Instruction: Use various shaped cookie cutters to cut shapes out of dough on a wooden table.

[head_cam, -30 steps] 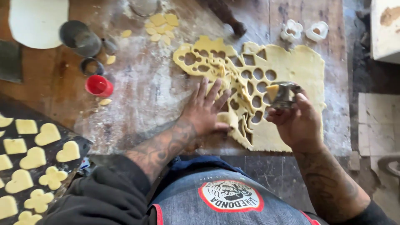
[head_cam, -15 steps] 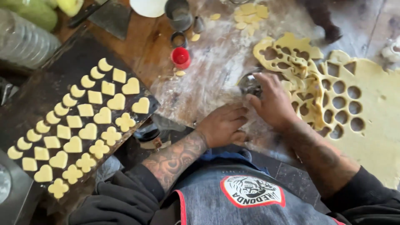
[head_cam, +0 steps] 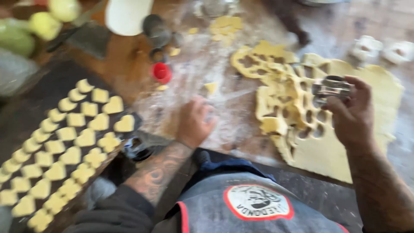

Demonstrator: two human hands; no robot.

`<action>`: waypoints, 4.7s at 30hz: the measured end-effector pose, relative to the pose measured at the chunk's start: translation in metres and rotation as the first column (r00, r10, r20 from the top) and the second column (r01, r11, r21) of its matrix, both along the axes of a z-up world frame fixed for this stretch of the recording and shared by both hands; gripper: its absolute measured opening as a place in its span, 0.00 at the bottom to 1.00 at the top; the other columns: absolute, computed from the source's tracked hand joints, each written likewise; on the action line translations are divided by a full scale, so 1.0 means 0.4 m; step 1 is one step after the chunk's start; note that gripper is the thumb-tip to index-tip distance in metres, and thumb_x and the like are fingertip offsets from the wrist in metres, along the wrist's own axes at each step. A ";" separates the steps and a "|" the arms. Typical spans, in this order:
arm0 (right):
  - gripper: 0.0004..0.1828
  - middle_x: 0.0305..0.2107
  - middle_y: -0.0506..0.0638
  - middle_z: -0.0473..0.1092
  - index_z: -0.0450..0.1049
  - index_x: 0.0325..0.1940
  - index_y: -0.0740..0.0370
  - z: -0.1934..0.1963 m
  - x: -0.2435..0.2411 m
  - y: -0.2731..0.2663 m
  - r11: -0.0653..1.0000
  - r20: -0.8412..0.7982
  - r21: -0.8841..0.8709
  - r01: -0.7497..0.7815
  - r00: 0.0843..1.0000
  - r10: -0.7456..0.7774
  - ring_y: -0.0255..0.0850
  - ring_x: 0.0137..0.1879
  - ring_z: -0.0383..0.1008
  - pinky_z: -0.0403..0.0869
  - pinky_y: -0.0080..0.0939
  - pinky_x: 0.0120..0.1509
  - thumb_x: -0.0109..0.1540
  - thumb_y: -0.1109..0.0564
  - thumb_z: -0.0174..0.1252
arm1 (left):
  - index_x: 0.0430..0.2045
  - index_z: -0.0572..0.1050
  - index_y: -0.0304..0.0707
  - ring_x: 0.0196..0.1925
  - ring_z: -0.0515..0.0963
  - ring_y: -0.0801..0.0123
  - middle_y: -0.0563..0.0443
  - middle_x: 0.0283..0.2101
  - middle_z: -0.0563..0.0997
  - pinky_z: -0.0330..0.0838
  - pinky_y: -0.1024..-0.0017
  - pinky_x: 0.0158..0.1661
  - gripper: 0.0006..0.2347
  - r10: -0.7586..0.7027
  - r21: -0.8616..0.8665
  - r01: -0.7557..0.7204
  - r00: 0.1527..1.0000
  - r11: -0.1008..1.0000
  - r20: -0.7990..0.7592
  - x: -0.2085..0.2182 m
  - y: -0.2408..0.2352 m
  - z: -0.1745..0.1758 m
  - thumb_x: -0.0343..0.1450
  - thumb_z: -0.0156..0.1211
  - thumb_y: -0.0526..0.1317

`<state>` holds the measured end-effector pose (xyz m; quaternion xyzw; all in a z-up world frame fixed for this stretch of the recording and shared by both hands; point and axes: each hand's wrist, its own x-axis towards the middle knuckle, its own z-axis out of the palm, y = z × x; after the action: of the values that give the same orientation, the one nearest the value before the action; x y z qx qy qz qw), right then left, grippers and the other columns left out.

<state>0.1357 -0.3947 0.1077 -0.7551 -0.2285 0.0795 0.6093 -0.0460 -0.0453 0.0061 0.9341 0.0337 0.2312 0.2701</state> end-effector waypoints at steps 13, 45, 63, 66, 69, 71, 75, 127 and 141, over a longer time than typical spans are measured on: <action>0.31 0.54 0.64 0.70 0.68 0.68 0.65 0.035 0.142 -0.261 0.709 0.397 -0.637 0.304 0.917 -0.037 0.51 0.57 0.74 0.75 0.48 0.59 0.62 0.57 0.65 | 0.67 0.64 0.29 0.70 0.66 0.43 0.31 0.67 0.69 0.54 0.46 0.68 0.36 0.194 0.292 -0.145 0.970 0.945 -0.147 0.064 0.005 0.001 0.71 0.60 0.61; 0.15 0.41 0.46 0.71 0.67 0.64 0.58 -0.014 0.395 -0.185 0.974 -0.218 -0.200 0.104 0.965 -0.148 0.34 0.40 0.67 0.68 0.37 0.45 0.75 0.54 0.52 | 0.68 0.63 0.35 0.73 0.60 0.44 0.34 0.72 0.62 0.51 0.40 0.68 0.35 0.186 0.182 -0.160 0.972 0.970 -0.140 0.055 0.003 -0.004 0.72 0.57 0.62; 0.20 0.51 0.54 0.69 0.63 0.64 0.61 -0.100 -0.069 0.228 0.986 -0.054 -0.126 0.106 0.992 -0.114 0.46 0.50 0.75 0.79 0.42 0.49 0.68 0.58 0.54 | 0.60 0.71 0.45 0.78 0.52 0.44 0.39 0.75 0.57 0.45 0.25 0.66 0.20 0.116 0.151 -0.091 0.980 0.984 -0.163 0.082 0.045 -0.023 0.73 0.57 0.45; 0.17 0.48 0.54 0.70 0.66 0.64 0.59 -0.079 0.040 0.011 0.964 -0.306 0.149 0.222 0.937 -0.168 0.45 0.46 0.75 0.78 0.44 0.45 0.75 0.49 0.46 | 0.61 0.69 0.43 0.77 0.53 0.42 0.40 0.74 0.58 0.47 0.26 0.65 0.23 0.151 0.121 -0.131 0.973 0.984 -0.173 0.086 0.039 -0.036 0.71 0.59 0.46; 0.20 0.45 0.54 0.72 0.67 0.62 0.57 -0.030 0.065 -0.098 0.866 -0.566 0.356 0.351 0.819 -0.100 0.46 0.43 0.76 0.78 0.46 0.42 0.77 0.43 0.39 | 0.66 0.67 0.44 0.78 0.55 0.44 0.40 0.75 0.58 0.46 0.26 0.66 0.24 0.143 0.143 -0.123 0.980 0.982 -0.136 0.085 0.037 -0.037 0.73 0.59 0.46; 0.20 0.45 0.53 0.72 0.66 0.63 0.57 -0.008 0.062 -0.121 0.873 -0.537 0.334 0.354 0.833 -0.132 0.45 0.44 0.76 0.77 0.46 0.43 0.77 0.44 0.38 | 0.66 0.66 0.43 0.77 0.55 0.43 0.38 0.74 0.59 0.45 0.26 0.65 0.25 0.143 0.159 -0.119 0.979 0.980 -0.147 0.089 0.026 -0.033 0.72 0.60 0.47; 0.15 0.50 0.53 0.71 0.62 0.66 0.58 -0.013 0.008 -0.039 0.951 -0.216 0.239 0.197 0.966 -0.146 0.43 0.51 0.73 0.76 0.44 0.53 0.79 0.50 0.41 | 0.66 0.66 0.46 0.75 0.56 0.45 0.40 0.73 0.61 0.45 0.27 0.66 0.26 0.189 0.161 -0.165 0.971 0.973 -0.145 0.089 0.022 -0.041 0.71 0.61 0.47; 0.24 0.37 0.59 0.76 0.80 0.46 0.65 0.176 0.598 0.727 0.654 0.442 -0.751 0.088 0.803 0.400 0.50 0.41 0.77 0.73 0.52 0.49 0.67 0.39 0.71 | 0.69 0.60 0.42 0.75 0.59 0.48 0.42 0.72 0.63 0.43 0.32 0.69 0.30 0.096 -0.001 -0.097 0.989 0.995 -0.110 0.088 0.043 0.001 0.70 0.60 0.47; 0.25 0.50 0.52 0.74 0.64 0.71 0.65 0.127 0.237 -0.173 0.974 -0.141 0.120 0.192 0.975 -0.174 0.38 0.53 0.78 0.79 0.39 0.55 0.71 0.60 0.61 | 0.68 0.62 0.37 0.75 0.61 0.45 0.39 0.72 0.66 0.47 0.34 0.70 0.30 0.150 0.212 -0.123 0.982 0.969 -0.116 0.093 0.027 -0.030 0.73 0.59 0.52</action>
<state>0.2306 -0.4639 0.1586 -0.7239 -0.1227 0.0561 0.6766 -0.0088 -0.0345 -0.0057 0.9654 0.0918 0.1896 0.1536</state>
